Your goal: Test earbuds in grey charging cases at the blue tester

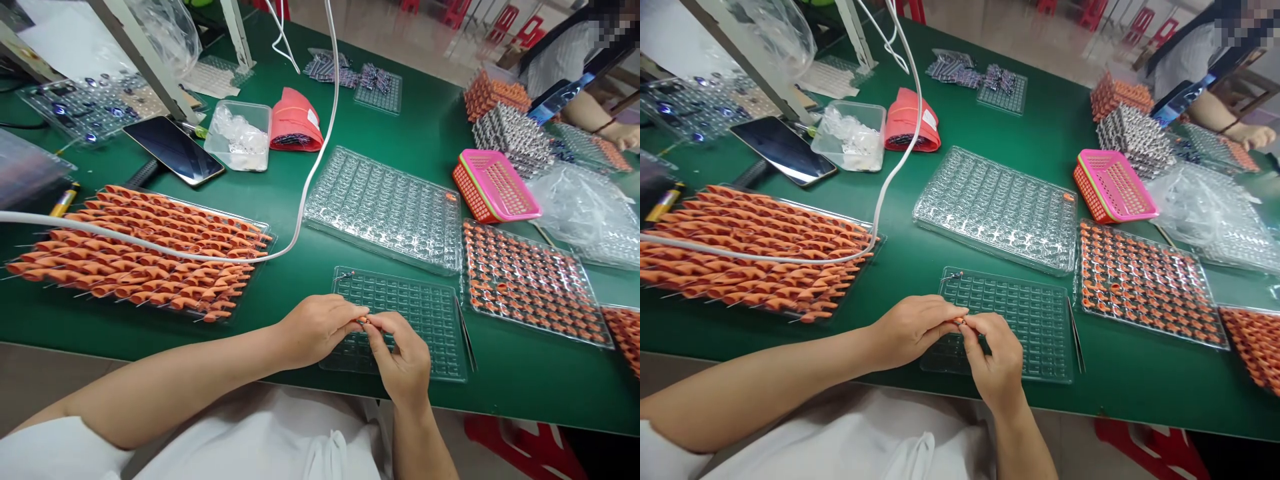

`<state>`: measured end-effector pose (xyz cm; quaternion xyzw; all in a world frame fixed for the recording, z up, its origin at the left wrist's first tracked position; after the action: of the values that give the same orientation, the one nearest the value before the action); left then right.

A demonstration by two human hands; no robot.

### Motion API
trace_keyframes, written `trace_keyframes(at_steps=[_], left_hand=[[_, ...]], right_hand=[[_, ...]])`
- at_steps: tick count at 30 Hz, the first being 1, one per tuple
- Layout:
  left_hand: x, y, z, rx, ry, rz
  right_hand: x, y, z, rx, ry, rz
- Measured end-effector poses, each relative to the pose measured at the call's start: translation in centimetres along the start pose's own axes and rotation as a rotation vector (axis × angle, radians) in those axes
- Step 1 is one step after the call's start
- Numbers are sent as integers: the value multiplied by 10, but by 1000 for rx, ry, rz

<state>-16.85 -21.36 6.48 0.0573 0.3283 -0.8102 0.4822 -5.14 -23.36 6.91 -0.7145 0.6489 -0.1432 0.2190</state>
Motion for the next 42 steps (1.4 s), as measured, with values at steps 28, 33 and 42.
trace_keyframes(at_steps=[28,33,42], left_hand=[[6,6,8,-96,78,-62],[7,8,9,-95,88,-75],[0,-2,-9,137,-152,-30]], right_hand=[[0,5,-1,18,-47,-27],[1,5,-1,53,-45,-33],[0,-4,6,-36,66,28]])
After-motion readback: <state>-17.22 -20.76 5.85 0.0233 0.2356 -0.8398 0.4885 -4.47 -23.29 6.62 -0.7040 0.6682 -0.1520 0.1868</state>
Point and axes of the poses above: each hand's wrist, its own x-axis away from the middle knuckle, its own y-axis out of the palm, z = x × y, the point moved 10 cm from there along -x, towards the middle knuckle, and after that the axes turned 3 degrees about y, right-handed, at the moved point
